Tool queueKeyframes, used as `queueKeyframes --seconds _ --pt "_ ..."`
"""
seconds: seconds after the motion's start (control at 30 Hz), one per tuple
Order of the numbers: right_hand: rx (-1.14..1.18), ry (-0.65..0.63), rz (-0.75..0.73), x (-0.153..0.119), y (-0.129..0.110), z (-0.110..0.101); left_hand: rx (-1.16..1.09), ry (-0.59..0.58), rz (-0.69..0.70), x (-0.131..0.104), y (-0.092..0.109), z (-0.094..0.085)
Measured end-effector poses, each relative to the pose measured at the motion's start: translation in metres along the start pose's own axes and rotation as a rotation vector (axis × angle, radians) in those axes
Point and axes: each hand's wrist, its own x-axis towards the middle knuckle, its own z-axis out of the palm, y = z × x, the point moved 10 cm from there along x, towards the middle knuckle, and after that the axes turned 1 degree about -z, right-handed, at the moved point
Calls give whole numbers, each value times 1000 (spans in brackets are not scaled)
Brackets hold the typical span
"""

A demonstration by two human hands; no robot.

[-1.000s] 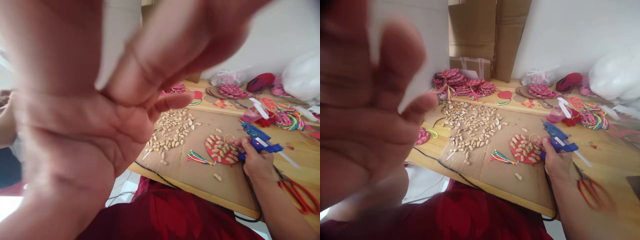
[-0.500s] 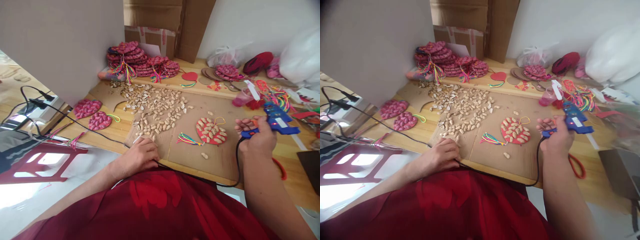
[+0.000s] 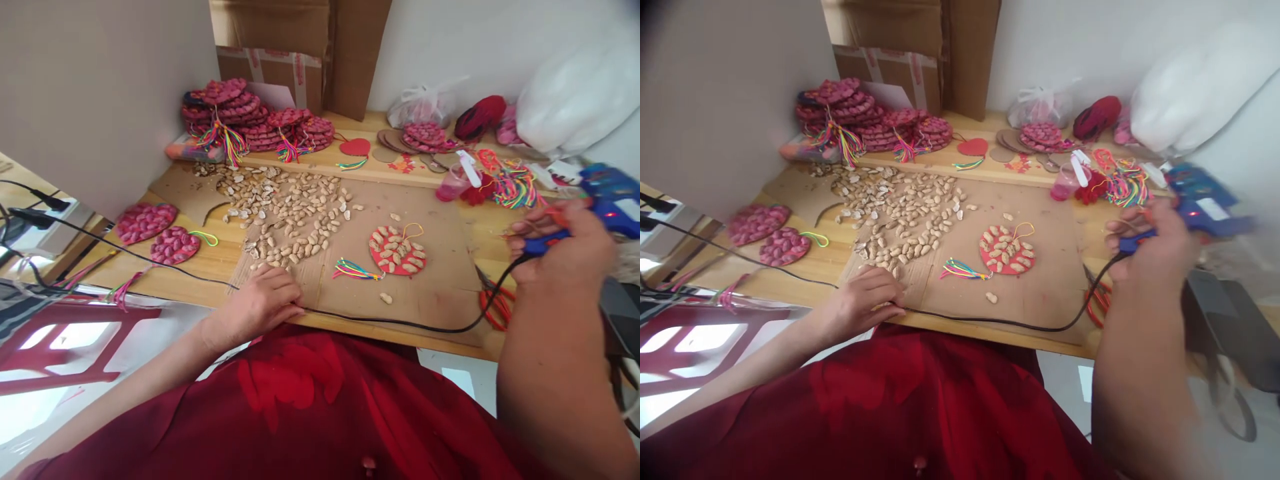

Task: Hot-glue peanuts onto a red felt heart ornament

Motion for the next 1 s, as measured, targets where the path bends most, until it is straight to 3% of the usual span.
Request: queueKeyframes --seconds 0.17,0.3,0.4,0.57,0.73,1.0 --pt "13 -190 30 -17 36 34 67 -63 34 23 4 11" --pt "18 -270 26 -26 58 57 121 -136 110 53 30 26" --pt "19 -283 4 -28 71 63 104 -127 205 82 54 40" --pt "-3 -302 -17 -31 90 61 -21 -98 117 125 55 65" --pt "-35 -358 -55 -30 101 62 8 -168 140 135 61 84" --pt "-73 -408 -96 -29 104 66 -1 -69 93 145 58 73"
